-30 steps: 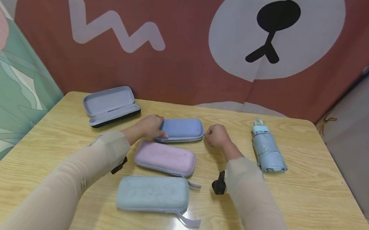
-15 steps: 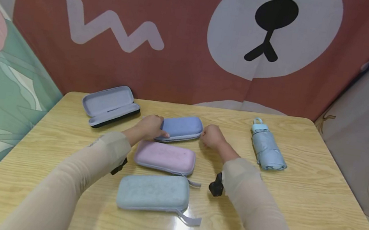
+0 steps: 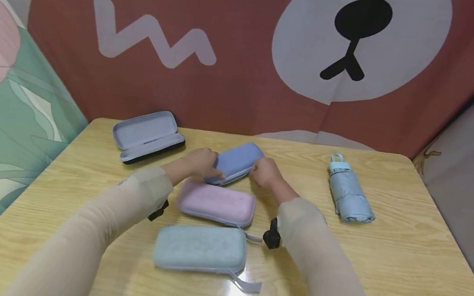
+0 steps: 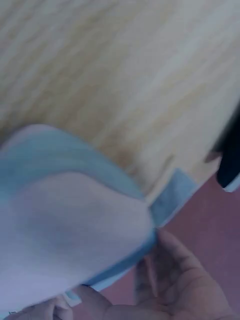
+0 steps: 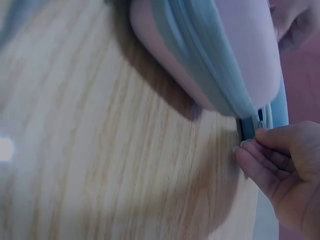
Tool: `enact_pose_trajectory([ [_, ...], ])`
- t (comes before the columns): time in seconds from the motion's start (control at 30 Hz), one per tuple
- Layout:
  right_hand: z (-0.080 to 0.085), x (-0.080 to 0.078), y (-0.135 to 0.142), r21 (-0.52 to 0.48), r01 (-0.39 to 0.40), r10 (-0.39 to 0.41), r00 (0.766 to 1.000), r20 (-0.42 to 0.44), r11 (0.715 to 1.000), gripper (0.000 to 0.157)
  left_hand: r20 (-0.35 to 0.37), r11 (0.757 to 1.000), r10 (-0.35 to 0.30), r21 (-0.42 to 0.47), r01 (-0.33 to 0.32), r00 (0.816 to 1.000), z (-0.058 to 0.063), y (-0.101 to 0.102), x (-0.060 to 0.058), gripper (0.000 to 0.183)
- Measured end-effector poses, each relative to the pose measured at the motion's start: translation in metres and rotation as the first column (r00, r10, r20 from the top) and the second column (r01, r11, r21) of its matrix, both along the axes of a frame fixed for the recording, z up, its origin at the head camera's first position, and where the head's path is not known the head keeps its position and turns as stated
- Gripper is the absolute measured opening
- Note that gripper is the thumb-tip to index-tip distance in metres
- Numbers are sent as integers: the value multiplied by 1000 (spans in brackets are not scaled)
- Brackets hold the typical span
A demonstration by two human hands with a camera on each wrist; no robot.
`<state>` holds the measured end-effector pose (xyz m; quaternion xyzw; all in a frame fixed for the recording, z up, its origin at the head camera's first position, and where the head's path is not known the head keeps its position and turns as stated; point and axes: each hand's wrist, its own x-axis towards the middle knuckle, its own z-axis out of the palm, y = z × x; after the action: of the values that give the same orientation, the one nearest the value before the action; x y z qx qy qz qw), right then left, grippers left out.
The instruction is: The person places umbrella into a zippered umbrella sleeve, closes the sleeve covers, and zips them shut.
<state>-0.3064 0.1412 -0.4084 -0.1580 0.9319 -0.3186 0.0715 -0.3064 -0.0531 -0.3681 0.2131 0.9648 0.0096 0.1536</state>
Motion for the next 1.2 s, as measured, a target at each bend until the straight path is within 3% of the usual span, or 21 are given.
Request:
enact_pose_trajectory([
  [0.3, -1, -8, 2, -23, 48, -48, 999, 14, 999, 21, 119, 991, -132, 2, 133, 984, 6, -3, -4, 75],
  [0.57, -2, -15, 4, -64, 105, -103, 994, 41, 992, 21, 145, 953, -300, 7, 302, 943, 11, -1, -3, 69],
  [0.9, -4, -18, 3, -102, 153, -144, 986, 84, 983, 20, 215, 953, -271, -76, 292, 938, 16, 4, -5, 78],
  [1.2, -4, -20, 3, -135, 154, -141, 985, 100, 979, 16, 137, 942, -318, -70, 330, 938, 9, 8, -11, 81],
])
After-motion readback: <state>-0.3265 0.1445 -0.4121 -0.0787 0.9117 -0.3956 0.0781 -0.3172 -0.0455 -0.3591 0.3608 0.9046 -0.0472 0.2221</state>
